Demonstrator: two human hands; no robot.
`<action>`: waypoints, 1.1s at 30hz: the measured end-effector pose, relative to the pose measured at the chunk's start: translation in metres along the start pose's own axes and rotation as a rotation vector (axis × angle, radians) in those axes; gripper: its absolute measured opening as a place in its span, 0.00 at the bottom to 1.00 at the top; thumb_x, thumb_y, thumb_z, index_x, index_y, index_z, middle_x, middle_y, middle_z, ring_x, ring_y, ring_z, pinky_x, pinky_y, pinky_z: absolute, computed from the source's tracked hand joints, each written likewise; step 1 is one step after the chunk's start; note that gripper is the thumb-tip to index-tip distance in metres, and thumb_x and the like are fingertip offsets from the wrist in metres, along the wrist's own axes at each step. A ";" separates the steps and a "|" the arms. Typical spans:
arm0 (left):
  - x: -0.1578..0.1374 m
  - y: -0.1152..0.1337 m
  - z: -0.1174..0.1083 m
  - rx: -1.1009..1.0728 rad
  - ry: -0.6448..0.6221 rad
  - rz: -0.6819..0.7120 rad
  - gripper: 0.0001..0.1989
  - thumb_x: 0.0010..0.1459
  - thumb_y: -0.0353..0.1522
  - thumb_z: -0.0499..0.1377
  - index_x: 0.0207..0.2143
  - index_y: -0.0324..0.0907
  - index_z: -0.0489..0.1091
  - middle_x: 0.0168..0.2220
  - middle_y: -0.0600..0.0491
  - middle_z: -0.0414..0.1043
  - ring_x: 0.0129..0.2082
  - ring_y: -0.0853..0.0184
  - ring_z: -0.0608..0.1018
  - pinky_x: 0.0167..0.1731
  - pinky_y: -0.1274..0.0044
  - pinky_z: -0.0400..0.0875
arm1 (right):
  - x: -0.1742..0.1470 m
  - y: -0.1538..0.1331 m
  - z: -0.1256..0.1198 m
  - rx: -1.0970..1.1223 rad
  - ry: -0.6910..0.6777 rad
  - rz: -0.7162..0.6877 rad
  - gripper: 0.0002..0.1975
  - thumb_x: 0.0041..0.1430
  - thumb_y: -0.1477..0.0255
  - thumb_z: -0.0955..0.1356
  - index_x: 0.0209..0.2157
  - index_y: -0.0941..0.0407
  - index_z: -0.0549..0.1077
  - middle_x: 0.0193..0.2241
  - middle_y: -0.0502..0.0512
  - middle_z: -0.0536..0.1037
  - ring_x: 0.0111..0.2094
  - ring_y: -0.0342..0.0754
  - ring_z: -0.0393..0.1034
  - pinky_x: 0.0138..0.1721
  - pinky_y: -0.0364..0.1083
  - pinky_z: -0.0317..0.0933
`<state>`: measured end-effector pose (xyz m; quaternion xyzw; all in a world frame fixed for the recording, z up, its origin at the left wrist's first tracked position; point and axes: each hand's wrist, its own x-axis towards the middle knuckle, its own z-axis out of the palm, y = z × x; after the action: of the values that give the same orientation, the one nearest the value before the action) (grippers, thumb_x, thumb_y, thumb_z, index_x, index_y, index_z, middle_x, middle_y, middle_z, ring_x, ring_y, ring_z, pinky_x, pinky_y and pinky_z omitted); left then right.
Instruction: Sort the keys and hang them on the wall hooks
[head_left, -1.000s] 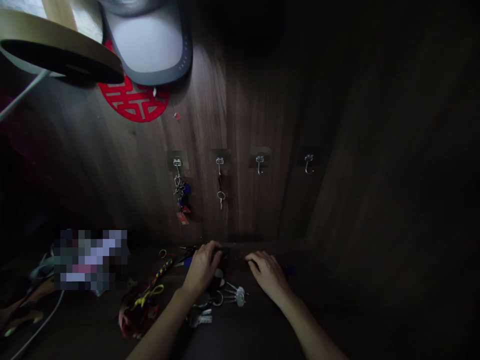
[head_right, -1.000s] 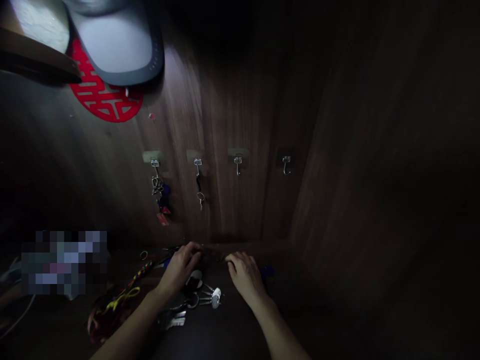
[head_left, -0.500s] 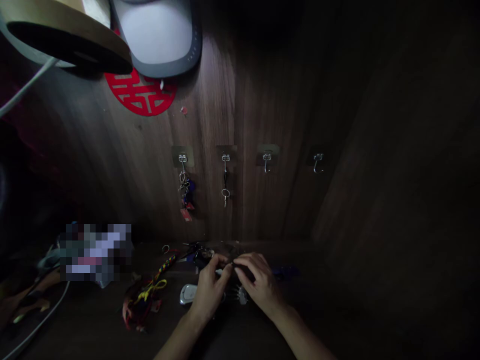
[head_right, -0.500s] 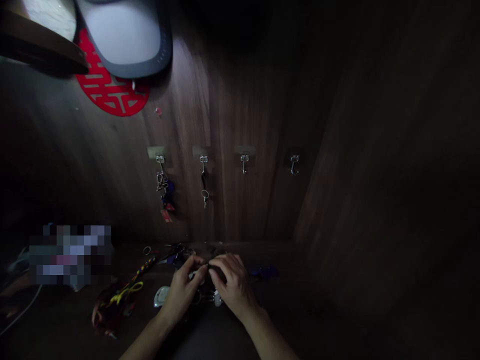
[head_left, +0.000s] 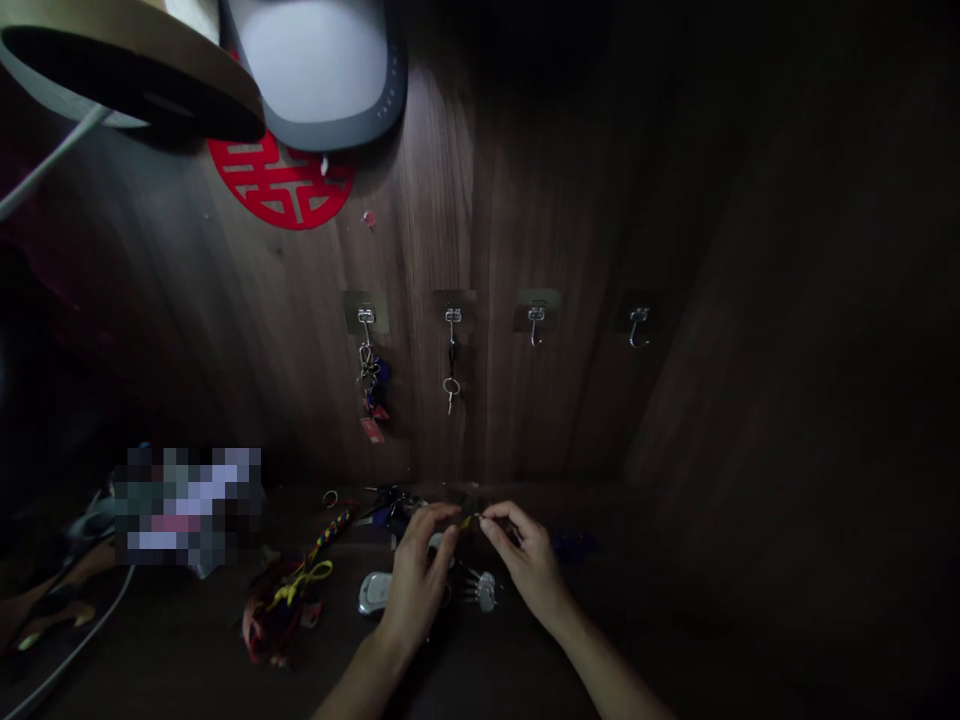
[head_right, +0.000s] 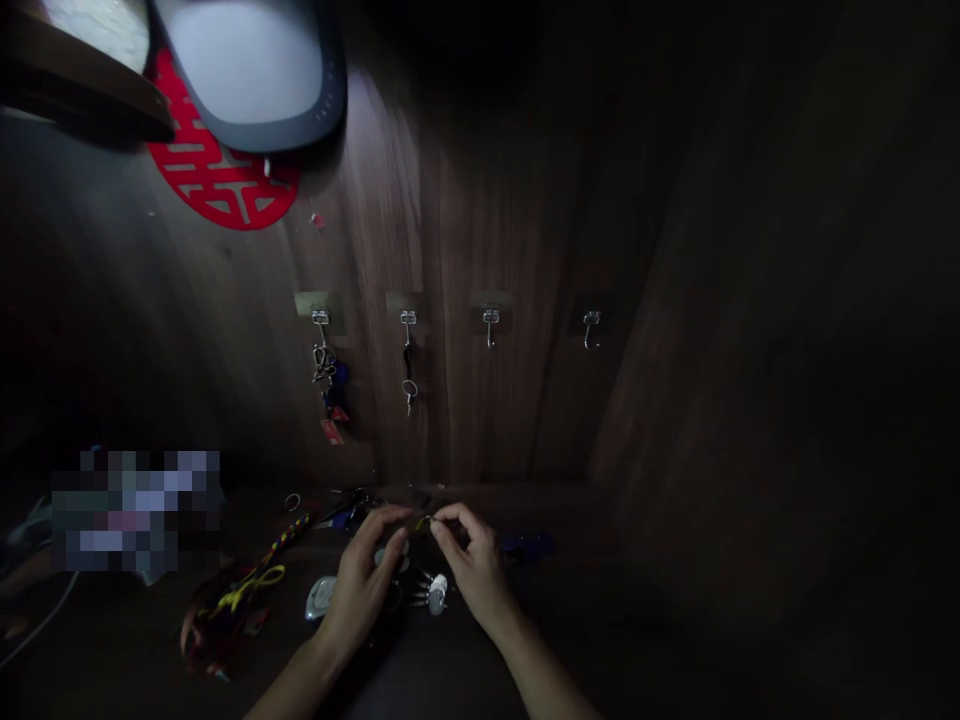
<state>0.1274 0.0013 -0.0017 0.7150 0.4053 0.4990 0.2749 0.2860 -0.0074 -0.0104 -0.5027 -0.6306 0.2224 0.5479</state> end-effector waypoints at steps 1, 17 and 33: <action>0.000 0.000 0.000 0.013 -0.001 0.015 0.11 0.58 0.36 0.52 0.40 0.44 0.70 0.40 0.49 0.73 0.43 0.62 0.73 0.44 0.72 0.66 | 0.000 -0.001 0.000 0.005 -0.014 0.002 0.08 0.56 0.65 0.64 0.29 0.54 0.71 0.26 0.50 0.74 0.29 0.46 0.68 0.32 0.42 0.60; 0.000 -0.004 0.004 -0.207 -0.033 -0.171 0.13 0.55 0.41 0.55 0.29 0.40 0.70 0.26 0.56 0.70 0.27 0.69 0.71 0.27 0.81 0.65 | 0.000 -0.005 0.004 0.044 -0.114 -0.054 0.07 0.57 0.67 0.64 0.29 0.55 0.70 0.28 0.50 0.73 0.32 0.46 0.68 0.35 0.42 0.60; 0.002 -0.022 -0.007 0.208 -0.027 0.030 0.11 0.59 0.37 0.50 0.37 0.45 0.70 0.36 0.50 0.75 0.38 0.62 0.75 0.39 0.72 0.69 | 0.026 -0.025 -0.025 -0.036 0.208 -0.070 0.09 0.54 0.65 0.65 0.26 0.56 0.70 0.23 0.50 0.73 0.25 0.44 0.67 0.27 0.40 0.61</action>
<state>0.1141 0.0147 -0.0159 0.7523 0.4405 0.4486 0.1970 0.3019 -0.0010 0.0298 -0.5106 -0.5913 0.1385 0.6087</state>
